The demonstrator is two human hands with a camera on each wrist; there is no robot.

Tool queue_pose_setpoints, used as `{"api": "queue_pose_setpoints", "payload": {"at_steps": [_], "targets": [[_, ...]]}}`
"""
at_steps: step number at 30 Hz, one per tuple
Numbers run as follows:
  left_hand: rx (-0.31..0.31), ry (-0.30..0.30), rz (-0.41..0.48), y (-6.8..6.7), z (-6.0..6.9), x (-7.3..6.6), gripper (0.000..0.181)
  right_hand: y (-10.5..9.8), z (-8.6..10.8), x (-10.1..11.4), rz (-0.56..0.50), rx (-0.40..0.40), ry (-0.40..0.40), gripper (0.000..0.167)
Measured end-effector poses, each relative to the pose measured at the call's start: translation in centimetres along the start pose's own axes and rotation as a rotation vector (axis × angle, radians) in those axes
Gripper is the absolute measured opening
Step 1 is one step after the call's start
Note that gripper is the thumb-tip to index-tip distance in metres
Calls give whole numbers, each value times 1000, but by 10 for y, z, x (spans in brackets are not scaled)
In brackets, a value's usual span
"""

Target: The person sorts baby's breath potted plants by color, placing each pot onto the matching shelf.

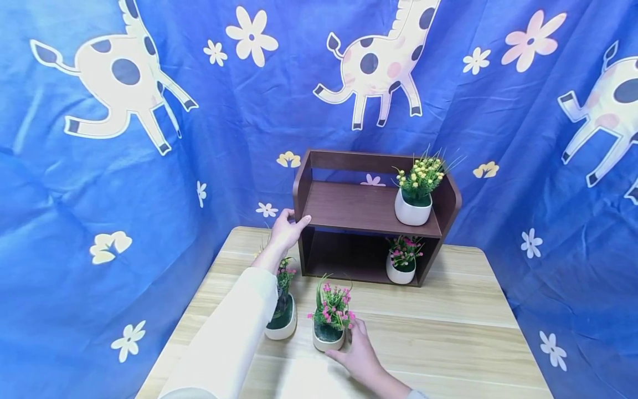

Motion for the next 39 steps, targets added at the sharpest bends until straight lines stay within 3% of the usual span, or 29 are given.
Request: {"api": "queue_pose_setpoints", "payload": {"at_steps": [8,17,39], "targets": [[7,-2,5,0,0,0,53,6,-1,-1,16,-37,16,105],[-4,4,4,-1,0,-2,50,3,-5,1,96,-119,-26,93],[-4,0,7,2,-1,1,52,7,-6,-5,89,-102,-38,93]]}}
Point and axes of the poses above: each hand's wrist, its own z-axis away from the middle knuckle, its own y-axis out of the palm, x = y × z, the point moved 8 cm from there along -z, towards the middle knuckle, and after that the axes turned 2 degrees about -z, right-handed, at the moved point
